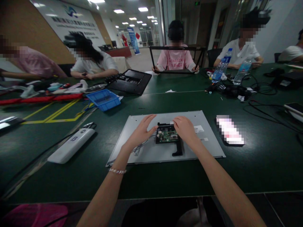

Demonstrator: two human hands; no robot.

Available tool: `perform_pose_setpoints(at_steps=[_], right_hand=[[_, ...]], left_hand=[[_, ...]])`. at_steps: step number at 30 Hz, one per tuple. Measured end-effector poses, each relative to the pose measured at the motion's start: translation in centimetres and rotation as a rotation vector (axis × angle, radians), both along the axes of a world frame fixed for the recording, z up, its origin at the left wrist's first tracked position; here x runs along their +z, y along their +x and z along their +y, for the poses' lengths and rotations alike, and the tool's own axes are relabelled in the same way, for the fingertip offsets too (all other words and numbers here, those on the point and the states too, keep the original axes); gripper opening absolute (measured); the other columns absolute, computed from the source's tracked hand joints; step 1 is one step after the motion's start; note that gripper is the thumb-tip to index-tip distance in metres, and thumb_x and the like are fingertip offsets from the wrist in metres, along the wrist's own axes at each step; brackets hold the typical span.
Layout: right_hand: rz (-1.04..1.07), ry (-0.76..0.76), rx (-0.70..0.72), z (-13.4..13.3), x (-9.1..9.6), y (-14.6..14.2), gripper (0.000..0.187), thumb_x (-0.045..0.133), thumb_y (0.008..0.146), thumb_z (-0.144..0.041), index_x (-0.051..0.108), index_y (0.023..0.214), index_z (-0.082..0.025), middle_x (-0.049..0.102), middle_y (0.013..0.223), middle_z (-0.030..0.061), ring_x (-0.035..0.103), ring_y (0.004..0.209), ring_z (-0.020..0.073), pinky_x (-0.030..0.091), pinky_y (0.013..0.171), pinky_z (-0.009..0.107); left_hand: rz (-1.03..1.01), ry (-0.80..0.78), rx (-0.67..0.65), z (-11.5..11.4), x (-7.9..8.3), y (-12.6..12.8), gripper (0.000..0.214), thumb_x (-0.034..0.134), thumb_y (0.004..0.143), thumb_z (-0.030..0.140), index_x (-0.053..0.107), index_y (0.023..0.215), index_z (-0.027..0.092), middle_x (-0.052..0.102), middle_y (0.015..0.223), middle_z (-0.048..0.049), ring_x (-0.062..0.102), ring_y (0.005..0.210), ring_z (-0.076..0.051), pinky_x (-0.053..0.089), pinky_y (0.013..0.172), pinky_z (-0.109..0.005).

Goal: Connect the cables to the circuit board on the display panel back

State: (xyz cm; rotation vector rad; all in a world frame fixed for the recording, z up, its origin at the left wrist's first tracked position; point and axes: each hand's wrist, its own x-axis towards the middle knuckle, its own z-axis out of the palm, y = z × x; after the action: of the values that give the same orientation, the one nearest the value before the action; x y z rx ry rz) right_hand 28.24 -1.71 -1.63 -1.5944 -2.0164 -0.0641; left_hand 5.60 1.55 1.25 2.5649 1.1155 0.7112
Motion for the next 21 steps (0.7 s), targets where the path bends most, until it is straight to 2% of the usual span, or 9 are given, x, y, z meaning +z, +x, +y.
perform_pose_setpoints(at_steps=[3, 7, 10, 13, 18, 21], right_hand=[[0.008, 0.025, 0.017, -0.5, 0.3, -0.3, 0.025, 0.042, 0.089, -0.016, 0.066, 0.097, -0.016, 0.066, 0.102, 0.0085, 0.056, 0.097, 0.0206, 0.04, 0.089, 0.033], [0.011, 0.029, 0.041, -0.7, 0.4, -0.7, 0.025, 0.042, 0.089, -0.015, 0.066, 0.097, -0.016, 0.066, 0.101, 0.0085, 0.055, 0.098, 0.0211, 0.04, 0.089, 0.034], [0.013, 0.027, 0.057, -0.9, 0.5, -1.0, 0.026, 0.042, 0.088, -0.015, 0.065, 0.098, -0.017, 0.066, 0.101, 0.0088, 0.055, 0.098, 0.0212, 0.041, 0.089, 0.035], [0.012, 0.031, 0.067, -1.1, 0.6, -1.2, 0.025, 0.042, 0.088, -0.015, 0.065, 0.098, -0.017, 0.066, 0.101, 0.0086, 0.055, 0.098, 0.0214, 0.041, 0.089, 0.035], [0.026, 0.043, 0.078, -1.4, 1.0, -1.3, 0.026, 0.042, 0.088, -0.014, 0.065, 0.097, -0.016, 0.066, 0.1, 0.0083, 0.056, 0.097, 0.0212, 0.042, 0.088, 0.035], [0.045, 0.055, 0.068, -1.4, 1.2, -1.3, 0.026, 0.042, 0.088, -0.014, 0.066, 0.097, -0.016, 0.066, 0.1, 0.008, 0.056, 0.096, 0.0208, 0.043, 0.088, 0.035]], left_hand=[[0.04, 0.038, 0.204, 1.5, 0.1, -2.2, 0.033, 0.044, 0.086, 0.023, 0.054, 0.117, 0.018, 0.054, 0.119, -0.0093, 0.05, 0.113, -0.025, 0.036, 0.101, -0.042], [0.115, -0.108, 0.32, 3.0, -0.5, -5.6, 0.034, 0.049, 0.078, 0.021, 0.059, 0.109, 0.015, 0.058, 0.106, -0.0098, 0.06, 0.084, -0.021, 0.045, 0.086, -0.037], [0.147, -0.208, 0.325, 3.1, -1.0, -7.2, 0.035, 0.055, 0.069, 0.021, 0.06, 0.104, 0.018, 0.058, 0.099, -0.0067, 0.059, 0.074, -0.017, 0.047, 0.079, -0.033], [0.138, -0.256, 0.303, 2.7, -1.3, -7.7, 0.031, 0.056, 0.066, 0.021, 0.062, 0.096, 0.02, 0.059, 0.09, -0.0039, 0.058, 0.071, -0.017, 0.047, 0.073, -0.031], [0.073, -0.279, 0.3, 2.5, -1.5, -7.7, 0.016, 0.053, 0.071, 0.026, 0.063, 0.083, 0.02, 0.062, 0.077, -0.0018, 0.057, 0.067, -0.016, 0.044, 0.066, -0.028], [-0.047, -0.337, 0.313, 2.2, -1.0, -7.9, 0.017, 0.053, 0.074, 0.033, 0.065, 0.077, 0.02, 0.062, 0.069, -0.0011, 0.057, 0.063, -0.015, 0.042, 0.061, -0.027]])
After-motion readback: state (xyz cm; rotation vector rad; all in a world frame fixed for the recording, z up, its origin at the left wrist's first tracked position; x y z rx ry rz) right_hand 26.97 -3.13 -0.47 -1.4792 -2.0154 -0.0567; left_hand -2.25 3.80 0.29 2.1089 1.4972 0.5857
